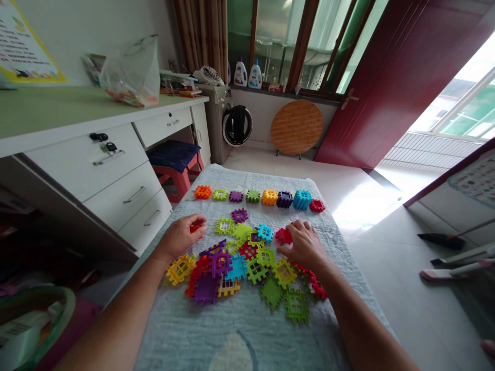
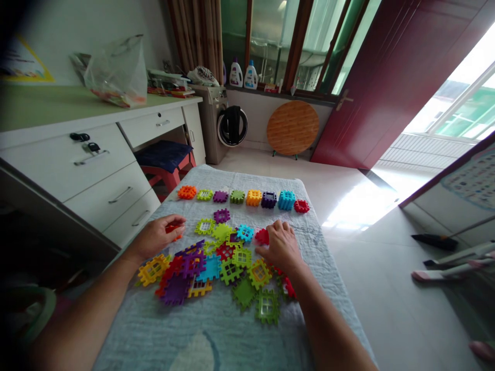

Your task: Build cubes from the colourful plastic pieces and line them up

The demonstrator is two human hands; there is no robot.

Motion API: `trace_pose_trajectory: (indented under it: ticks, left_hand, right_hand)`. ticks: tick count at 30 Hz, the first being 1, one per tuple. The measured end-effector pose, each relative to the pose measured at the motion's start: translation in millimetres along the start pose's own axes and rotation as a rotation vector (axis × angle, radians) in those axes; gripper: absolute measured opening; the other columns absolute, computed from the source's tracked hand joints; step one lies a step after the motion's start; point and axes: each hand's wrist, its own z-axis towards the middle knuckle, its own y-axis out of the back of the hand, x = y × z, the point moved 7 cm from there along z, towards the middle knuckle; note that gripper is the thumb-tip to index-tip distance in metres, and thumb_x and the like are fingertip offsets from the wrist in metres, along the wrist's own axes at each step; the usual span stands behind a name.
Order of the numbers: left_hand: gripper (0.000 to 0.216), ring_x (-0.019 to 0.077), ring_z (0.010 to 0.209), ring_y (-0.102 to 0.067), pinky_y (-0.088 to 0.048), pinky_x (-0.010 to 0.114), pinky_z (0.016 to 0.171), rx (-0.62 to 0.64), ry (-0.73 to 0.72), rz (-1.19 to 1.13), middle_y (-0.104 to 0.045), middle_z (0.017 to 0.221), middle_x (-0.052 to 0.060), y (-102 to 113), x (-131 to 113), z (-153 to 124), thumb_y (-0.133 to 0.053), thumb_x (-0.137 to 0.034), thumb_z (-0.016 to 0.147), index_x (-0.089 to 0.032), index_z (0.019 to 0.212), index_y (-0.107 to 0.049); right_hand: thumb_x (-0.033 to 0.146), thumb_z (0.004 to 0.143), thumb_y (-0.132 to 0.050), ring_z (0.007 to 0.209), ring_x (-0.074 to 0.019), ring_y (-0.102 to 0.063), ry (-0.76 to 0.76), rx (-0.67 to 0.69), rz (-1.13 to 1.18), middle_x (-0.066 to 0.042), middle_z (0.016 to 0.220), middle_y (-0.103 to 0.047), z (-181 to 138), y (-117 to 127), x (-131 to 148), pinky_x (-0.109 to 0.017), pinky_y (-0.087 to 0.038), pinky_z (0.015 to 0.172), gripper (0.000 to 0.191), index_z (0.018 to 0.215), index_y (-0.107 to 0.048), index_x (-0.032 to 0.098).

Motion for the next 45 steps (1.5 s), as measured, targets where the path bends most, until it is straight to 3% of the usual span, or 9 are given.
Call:
trace_pose_trajectory:
  ticks: [6,13,19,22,26,30,41,45]
  left_hand:
    - [0.032,0.0206,0.079,-0.068,-0.055,0.028,0.07,0.001,0.009,0.0,-0.071,0.09,0.005,0,-1,1,-0.055,-0.043,0.077,-0.018,0.096,-0.062]
    - [0.026,0.0252,0.096,-0.062,-0.047,0.036,0.09,-0.102,-0.101,0.17,-0.067,0.099,0.006,7,-6,5,-0.056,-0.039,0.075,-0.02,0.089,-0.065]
    - [0.035,0.0161,0.066,-0.063,-0.053,0.026,0.061,0.005,0.032,-0.1,-0.064,0.096,0.005,-10,2,4,-0.056,-0.047,0.074,-0.018,0.093,-0.062]
    - [0.038,0.015,0.062,-0.062,-0.052,0.025,0.059,0.016,0.059,-0.141,-0.066,0.09,0.003,-12,2,3,-0.059,-0.049,0.072,-0.018,0.093,-0.063]
    - [0.039,0.0149,0.061,-0.061,-0.051,0.024,0.056,0.034,0.103,-0.173,-0.066,0.085,0.002,-12,3,2,-0.059,-0.049,0.072,-0.018,0.096,-0.062]
    - [0.037,0.0157,0.063,-0.062,-0.052,0.025,0.058,0.036,0.086,-0.156,-0.066,0.086,0.003,-11,0,2,-0.06,-0.047,0.072,-0.018,0.094,-0.062]
    - [0.034,0.0174,0.066,-0.065,-0.054,0.027,0.061,0.033,0.079,-0.122,-0.069,0.088,0.004,-11,-1,3,-0.059,-0.045,0.072,-0.018,0.092,-0.063]
    - [0.034,0.0173,0.064,-0.065,-0.054,0.028,0.062,0.028,0.06,-0.077,-0.07,0.09,0.005,-11,0,3,-0.057,-0.045,0.073,-0.018,0.092,-0.063]
  right_hand:
    - [0.049,0.069,-0.064,0.094,-0.0265,-0.043,-0.084,0.02,-0.002,-0.009,0.097,-0.053,0,-11,-1,-0.036,-0.033,0.08,0.04,0.095,-0.059,0.02]
    - [0.04,0.065,-0.066,0.092,-0.0258,-0.046,-0.085,-0.054,0.107,-0.008,0.094,-0.055,4,-7,-8,-0.037,-0.037,0.082,0.038,0.096,-0.06,0.02]
    - [0.041,0.069,-0.059,0.088,-0.0233,-0.054,-0.279,-0.381,0.371,-0.008,0.096,-0.057,7,22,-76,-0.04,-0.043,0.082,0.042,0.104,-0.061,0.019]
    - [0.043,0.069,-0.061,0.088,-0.023,-0.055,-0.268,-0.307,0.398,-0.008,0.096,-0.058,9,11,-86,-0.039,-0.044,0.082,0.041,0.102,-0.062,0.019]
    - [0.041,0.07,-0.063,0.093,-0.0242,-0.053,-0.153,-0.133,0.266,-0.008,0.097,-0.057,12,-9,-64,-0.038,-0.041,0.085,0.042,0.105,-0.062,0.019]
    - [0.038,0.069,-0.062,0.092,-0.0235,-0.05,-0.167,-0.015,0.142,-0.008,0.099,-0.054,12,-17,-51,-0.034,-0.038,0.085,0.04,0.105,-0.062,0.019]
    - [0.038,0.069,-0.062,0.093,-0.0234,-0.048,-0.201,0.027,0.128,-0.009,0.1,-0.053,11,-18,-54,-0.031,-0.036,0.083,0.046,0.109,-0.058,0.016]
    - [0.036,0.068,-0.062,0.09,-0.0226,-0.048,-0.21,0.018,0.134,-0.009,0.098,-0.054,12,-18,-52,-0.031,-0.037,0.082,0.04,0.102,-0.059,0.016]
